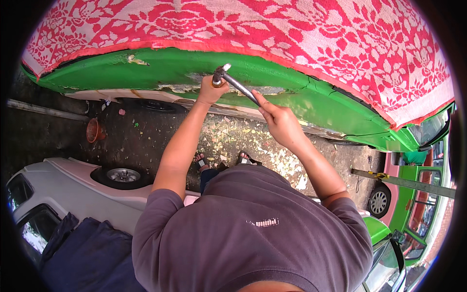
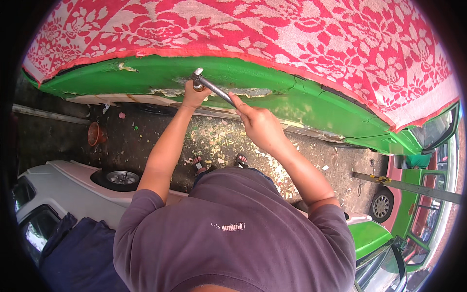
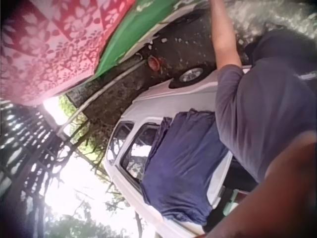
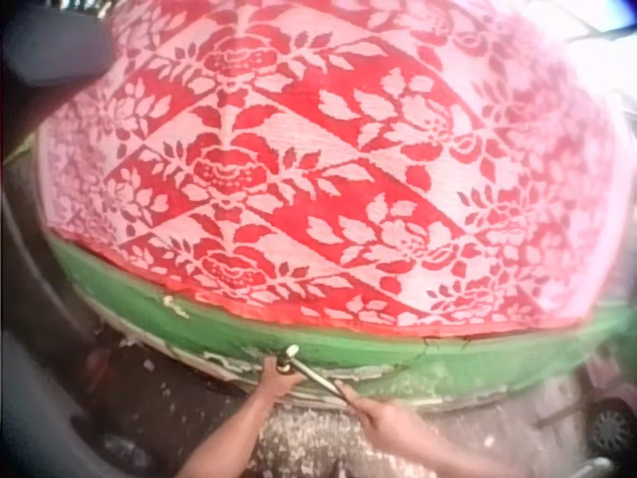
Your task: The person applies a substance from a spray can to a damaged area on a green vehicle panel and then uses a hammer and chisel to chip away material. The work is performed in a cluttered garage with other vehicles visible.
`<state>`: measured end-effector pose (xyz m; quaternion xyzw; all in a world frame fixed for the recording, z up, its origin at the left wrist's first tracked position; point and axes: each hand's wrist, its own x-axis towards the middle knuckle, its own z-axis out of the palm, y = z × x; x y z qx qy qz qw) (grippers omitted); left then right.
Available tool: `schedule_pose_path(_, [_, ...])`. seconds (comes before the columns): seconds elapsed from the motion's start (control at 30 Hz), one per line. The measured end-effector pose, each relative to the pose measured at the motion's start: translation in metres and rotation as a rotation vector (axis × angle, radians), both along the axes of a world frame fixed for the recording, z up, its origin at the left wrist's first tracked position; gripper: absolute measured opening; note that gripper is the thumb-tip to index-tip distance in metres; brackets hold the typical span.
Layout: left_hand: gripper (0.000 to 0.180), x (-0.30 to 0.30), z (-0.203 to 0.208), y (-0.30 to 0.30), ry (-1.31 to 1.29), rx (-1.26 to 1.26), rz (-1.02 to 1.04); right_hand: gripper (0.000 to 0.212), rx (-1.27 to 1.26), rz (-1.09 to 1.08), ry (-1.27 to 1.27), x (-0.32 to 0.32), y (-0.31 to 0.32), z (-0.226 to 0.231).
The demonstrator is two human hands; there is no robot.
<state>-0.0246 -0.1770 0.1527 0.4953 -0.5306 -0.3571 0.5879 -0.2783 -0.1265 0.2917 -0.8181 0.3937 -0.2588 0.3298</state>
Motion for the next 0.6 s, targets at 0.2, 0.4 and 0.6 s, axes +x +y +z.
schedule_pose_path(0.2, [0.02,0.007,-0.003,0.002,-0.072,-0.056,0.017,0.043,-0.022,-0.021,-0.142,0.002,0.003,0.024])
schedule_pose_path(0.4, [0.019,0.004,0.0,0.0,-0.048,-0.082,0.031,0.043,0.103,-0.033,0.025,0.008,-0.012,0.017])
schedule_pose_path(0.6, [0.022,-0.004,0.003,0.002,-0.061,0.014,0.058,0.046,0.043,-0.002,0.133,0.004,-0.006,0.004])
